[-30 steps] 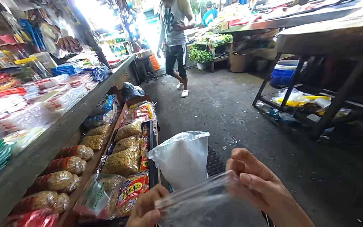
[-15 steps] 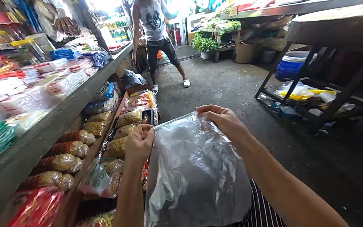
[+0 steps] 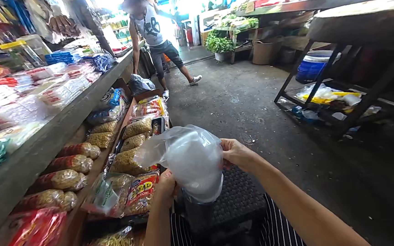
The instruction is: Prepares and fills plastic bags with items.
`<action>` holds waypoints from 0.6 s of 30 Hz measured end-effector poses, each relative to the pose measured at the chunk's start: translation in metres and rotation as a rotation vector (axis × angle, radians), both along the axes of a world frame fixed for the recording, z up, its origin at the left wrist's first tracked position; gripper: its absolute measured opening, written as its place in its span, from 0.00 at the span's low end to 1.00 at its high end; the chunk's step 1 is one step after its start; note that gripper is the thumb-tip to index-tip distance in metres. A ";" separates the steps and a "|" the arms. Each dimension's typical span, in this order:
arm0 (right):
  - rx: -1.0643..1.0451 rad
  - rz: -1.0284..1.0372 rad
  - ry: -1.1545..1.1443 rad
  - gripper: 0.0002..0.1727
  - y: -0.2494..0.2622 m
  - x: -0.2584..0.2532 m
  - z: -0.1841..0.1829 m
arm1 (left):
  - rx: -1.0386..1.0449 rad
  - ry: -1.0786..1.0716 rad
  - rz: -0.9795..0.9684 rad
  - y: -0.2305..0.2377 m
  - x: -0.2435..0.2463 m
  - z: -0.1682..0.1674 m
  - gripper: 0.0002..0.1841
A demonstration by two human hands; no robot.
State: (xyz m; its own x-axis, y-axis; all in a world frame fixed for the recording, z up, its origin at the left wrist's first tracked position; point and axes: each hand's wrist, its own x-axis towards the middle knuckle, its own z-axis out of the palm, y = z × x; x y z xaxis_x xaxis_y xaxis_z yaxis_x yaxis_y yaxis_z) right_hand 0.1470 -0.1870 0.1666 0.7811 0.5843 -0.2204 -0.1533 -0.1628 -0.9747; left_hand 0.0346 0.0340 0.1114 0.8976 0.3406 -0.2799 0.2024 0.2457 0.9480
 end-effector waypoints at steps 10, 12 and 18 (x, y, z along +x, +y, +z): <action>0.037 -0.027 0.132 0.06 0.001 0.003 -0.066 | -0.076 0.016 -0.024 0.001 0.001 -0.044 0.10; 0.023 0.005 0.080 0.06 -0.001 0.009 -0.060 | 0.190 0.009 -0.027 0.009 0.011 -0.028 0.09; 0.105 -0.006 0.017 0.05 0.004 0.018 -0.051 | 0.436 -0.014 -0.072 0.020 0.036 -0.004 0.19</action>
State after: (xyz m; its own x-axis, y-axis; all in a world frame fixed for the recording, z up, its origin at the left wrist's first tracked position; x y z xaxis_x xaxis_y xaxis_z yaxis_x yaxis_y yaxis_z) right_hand 0.1652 -0.1830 0.1152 0.7814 0.6001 -0.1712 -0.1706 -0.0585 -0.9836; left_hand 0.0702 0.0536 0.1073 0.9261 0.3602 -0.1117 0.1909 -0.1923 0.9626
